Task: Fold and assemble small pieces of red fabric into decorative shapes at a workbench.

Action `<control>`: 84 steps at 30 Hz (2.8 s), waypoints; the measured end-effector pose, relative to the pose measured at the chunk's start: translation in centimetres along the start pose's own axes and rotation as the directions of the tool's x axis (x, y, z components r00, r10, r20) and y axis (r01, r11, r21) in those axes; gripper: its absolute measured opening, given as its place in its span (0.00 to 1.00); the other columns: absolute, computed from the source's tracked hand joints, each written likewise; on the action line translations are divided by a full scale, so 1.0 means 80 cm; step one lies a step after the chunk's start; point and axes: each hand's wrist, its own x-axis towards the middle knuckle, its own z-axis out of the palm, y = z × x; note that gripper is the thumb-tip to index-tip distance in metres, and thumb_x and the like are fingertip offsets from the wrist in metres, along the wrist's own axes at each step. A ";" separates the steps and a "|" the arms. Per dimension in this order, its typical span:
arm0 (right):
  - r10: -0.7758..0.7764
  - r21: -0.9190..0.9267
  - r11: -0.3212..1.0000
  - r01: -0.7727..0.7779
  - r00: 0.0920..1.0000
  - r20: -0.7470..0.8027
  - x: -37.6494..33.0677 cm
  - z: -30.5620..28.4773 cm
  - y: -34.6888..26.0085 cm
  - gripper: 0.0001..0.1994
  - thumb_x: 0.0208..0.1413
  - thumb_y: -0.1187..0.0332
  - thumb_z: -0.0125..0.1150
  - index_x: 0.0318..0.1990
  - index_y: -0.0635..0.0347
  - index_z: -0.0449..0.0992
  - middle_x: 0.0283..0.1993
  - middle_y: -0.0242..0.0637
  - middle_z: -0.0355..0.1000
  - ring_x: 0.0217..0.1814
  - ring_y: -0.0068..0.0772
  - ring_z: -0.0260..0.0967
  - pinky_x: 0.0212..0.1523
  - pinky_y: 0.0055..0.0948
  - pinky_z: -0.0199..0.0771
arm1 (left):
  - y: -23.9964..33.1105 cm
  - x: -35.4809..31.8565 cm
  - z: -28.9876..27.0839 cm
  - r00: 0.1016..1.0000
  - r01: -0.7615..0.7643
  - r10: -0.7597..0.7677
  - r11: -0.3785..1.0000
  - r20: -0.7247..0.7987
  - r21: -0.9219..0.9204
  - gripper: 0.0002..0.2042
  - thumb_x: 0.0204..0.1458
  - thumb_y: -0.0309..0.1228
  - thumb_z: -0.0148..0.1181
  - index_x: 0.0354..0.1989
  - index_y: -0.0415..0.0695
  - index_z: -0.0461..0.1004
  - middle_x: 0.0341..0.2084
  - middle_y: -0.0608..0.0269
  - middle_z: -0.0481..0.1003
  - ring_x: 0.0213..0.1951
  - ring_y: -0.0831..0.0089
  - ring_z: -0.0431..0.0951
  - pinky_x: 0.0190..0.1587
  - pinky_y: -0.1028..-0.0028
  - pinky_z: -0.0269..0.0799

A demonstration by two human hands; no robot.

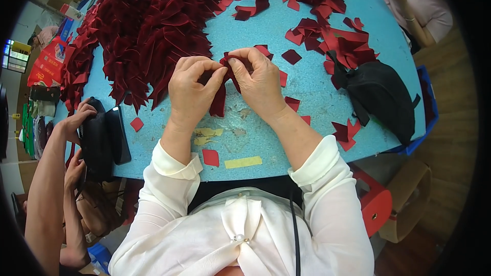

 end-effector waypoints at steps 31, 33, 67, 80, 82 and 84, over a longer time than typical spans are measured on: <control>0.070 0.169 0.982 -0.087 0.992 0.102 0.001 0.000 0.000 0.09 0.62 0.69 0.58 0.45 0.63 0.75 0.40 0.28 0.74 0.40 0.16 0.68 0.41 0.17 0.70 | -0.001 -0.006 0.009 0.935 0.354 -0.325 0.873 0.139 -0.336 0.04 0.46 0.23 0.63 0.31 0.39 0.75 0.24 0.62 0.77 0.25 0.74 0.77 0.30 0.77 0.72; 0.131 0.399 0.895 -0.199 0.973 0.192 0.003 -0.001 0.001 0.09 0.62 0.69 0.57 0.46 0.63 0.74 0.40 0.28 0.74 0.42 0.16 0.68 0.43 0.17 0.70 | -0.003 -0.005 0.006 0.875 0.484 -0.425 0.759 0.231 -0.437 0.04 0.47 0.23 0.62 0.31 0.38 0.75 0.23 0.63 0.78 0.24 0.79 0.76 0.29 0.79 0.71; 0.229 0.191 0.939 -0.287 0.933 0.279 0.003 -0.008 -0.003 0.09 0.56 0.68 0.61 0.41 0.63 0.77 0.38 0.25 0.72 0.40 0.15 0.64 0.44 0.19 0.65 | -0.003 -0.003 0.006 0.967 0.244 -0.255 0.911 0.011 -0.331 0.04 0.47 0.21 0.62 0.31 0.40 0.74 0.23 0.61 0.77 0.24 0.73 0.78 0.29 0.76 0.74; 0.192 0.104 0.970 -0.218 0.958 0.213 0.002 -0.007 -0.008 0.09 0.54 0.69 0.59 0.38 0.66 0.77 0.33 0.27 0.71 0.35 0.14 0.63 0.37 0.18 0.65 | -0.004 -0.004 0.005 0.950 0.308 -0.304 0.889 0.066 -0.339 0.04 0.47 0.22 0.62 0.31 0.39 0.74 0.23 0.62 0.78 0.24 0.76 0.78 0.28 0.77 0.74; 0.210 0.096 0.968 -0.234 0.955 0.211 0.002 -0.005 -0.010 0.09 0.53 0.69 0.60 0.36 0.68 0.76 0.32 0.29 0.70 0.34 0.16 0.63 0.35 0.20 0.66 | -0.005 -0.005 0.006 0.949 0.311 -0.307 0.884 0.070 -0.349 0.04 0.47 0.21 0.62 0.31 0.39 0.74 0.23 0.62 0.78 0.24 0.76 0.78 0.28 0.77 0.74; 0.139 0.103 0.982 -0.160 0.972 0.192 0.002 -0.003 -0.006 0.09 0.52 0.69 0.60 0.34 0.68 0.76 0.31 0.31 0.70 0.34 0.19 0.65 0.36 0.23 0.67 | -0.004 -0.005 0.006 0.956 0.291 -0.288 0.898 0.057 -0.331 0.04 0.47 0.21 0.62 0.31 0.39 0.74 0.23 0.62 0.77 0.24 0.75 0.78 0.28 0.76 0.74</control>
